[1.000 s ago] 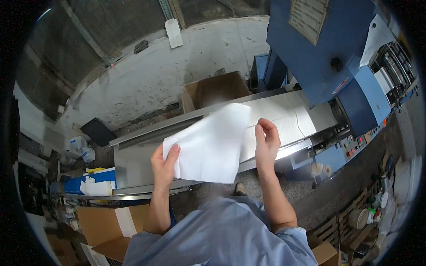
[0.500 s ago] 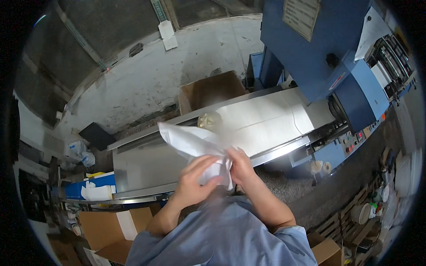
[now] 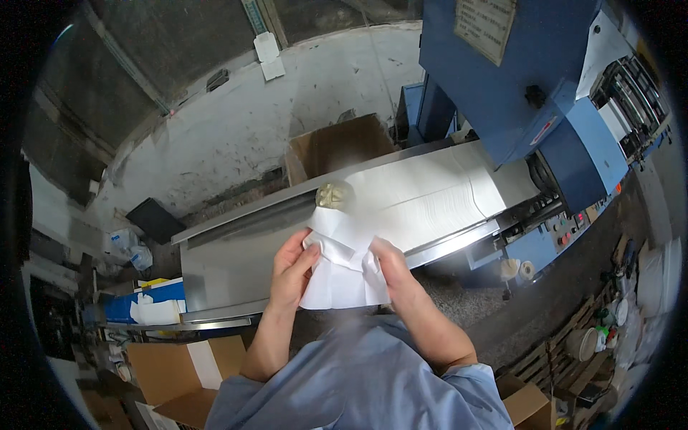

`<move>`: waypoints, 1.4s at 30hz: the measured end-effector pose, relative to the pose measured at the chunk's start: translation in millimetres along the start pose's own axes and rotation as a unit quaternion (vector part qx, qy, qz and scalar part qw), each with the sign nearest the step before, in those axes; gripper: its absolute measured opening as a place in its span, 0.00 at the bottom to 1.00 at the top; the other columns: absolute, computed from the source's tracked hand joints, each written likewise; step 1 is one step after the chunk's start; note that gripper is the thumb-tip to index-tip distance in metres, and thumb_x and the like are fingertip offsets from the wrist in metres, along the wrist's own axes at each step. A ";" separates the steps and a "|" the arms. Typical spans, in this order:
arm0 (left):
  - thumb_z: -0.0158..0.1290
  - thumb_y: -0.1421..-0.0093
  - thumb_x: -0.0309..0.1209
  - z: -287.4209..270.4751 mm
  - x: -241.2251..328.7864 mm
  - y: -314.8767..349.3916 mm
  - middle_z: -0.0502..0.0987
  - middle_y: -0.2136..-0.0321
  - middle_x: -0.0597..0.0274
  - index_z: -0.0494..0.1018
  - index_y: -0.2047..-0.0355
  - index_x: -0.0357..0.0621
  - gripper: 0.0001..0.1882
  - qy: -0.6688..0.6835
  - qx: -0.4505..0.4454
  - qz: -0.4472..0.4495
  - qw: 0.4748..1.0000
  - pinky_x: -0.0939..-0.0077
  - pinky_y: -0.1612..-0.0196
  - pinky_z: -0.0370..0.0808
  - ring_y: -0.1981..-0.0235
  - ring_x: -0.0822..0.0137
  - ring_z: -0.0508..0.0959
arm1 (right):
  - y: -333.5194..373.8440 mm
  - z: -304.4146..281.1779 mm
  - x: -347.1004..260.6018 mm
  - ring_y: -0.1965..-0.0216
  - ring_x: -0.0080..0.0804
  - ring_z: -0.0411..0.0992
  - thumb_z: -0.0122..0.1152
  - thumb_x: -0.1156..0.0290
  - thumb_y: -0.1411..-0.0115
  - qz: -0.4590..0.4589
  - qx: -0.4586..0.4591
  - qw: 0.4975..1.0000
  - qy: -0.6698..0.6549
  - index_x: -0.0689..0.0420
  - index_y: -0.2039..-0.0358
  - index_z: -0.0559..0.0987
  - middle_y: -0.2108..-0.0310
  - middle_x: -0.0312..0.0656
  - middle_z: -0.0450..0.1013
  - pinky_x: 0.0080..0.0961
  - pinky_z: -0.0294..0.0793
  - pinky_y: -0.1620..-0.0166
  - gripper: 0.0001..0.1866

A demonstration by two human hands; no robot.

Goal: Pack stacks of folded paper into a cardboard box.

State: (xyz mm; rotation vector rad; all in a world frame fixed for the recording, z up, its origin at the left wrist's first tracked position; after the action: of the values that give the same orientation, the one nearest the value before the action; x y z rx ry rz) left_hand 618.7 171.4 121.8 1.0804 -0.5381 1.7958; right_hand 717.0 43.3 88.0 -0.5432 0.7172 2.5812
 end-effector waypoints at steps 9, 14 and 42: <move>0.57 0.37 0.24 -14.6 6.1 -1.2 0.81 0.65 0.59 0.74 0.57 0.34 0.09 -0.021 0.056 0.023 0.998 0.82 0.62 0.75 0.67 0.75 0.79 | -3.9 -30.3 -15.1 0.58 0.31 0.76 0.56 0.65 0.36 -0.022 0.083 0.996 0.027 0.61 0.54 0.77 0.59 0.40 0.77 0.28 0.76 0.55 0.15; 0.55 0.36 0.26 -0.9 8.5 -5.6 0.79 0.68 0.63 0.73 0.59 0.37 0.07 -0.036 0.057 0.017 0.998 0.83 0.63 0.73 0.69 0.78 0.77 | -18.5 -64.2 -22.2 0.53 0.35 0.76 0.51 0.56 0.32 -0.059 0.088 0.991 0.079 0.63 0.45 0.73 0.53 0.45 0.76 0.30 0.76 0.50 0.24; 0.52 0.32 0.34 -12.1 -60.9 -30.8 0.77 0.66 0.67 0.76 0.58 0.37 0.12 -0.052 -0.012 -0.145 0.988 0.85 0.66 0.70 0.68 0.77 0.75 | -9.9 8.6 -19.7 0.61 0.41 0.79 0.66 0.71 0.42 -0.310 -0.031 0.791 0.526 0.62 0.50 0.76 0.62 0.50 0.78 0.31 0.76 0.58 0.20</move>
State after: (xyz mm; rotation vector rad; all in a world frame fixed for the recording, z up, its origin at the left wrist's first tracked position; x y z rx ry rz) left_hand 651.0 164.4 60.8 1.1761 -0.4383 1.4826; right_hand 736.1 50.4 100.0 -1.9221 0.5843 1.5212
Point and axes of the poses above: each hand's wrist, its own y-axis away from the middle knuckle, its own z-axis out of the palm, x = y × z, the point moved 6 cm from there along -y, towards the middle knuckle
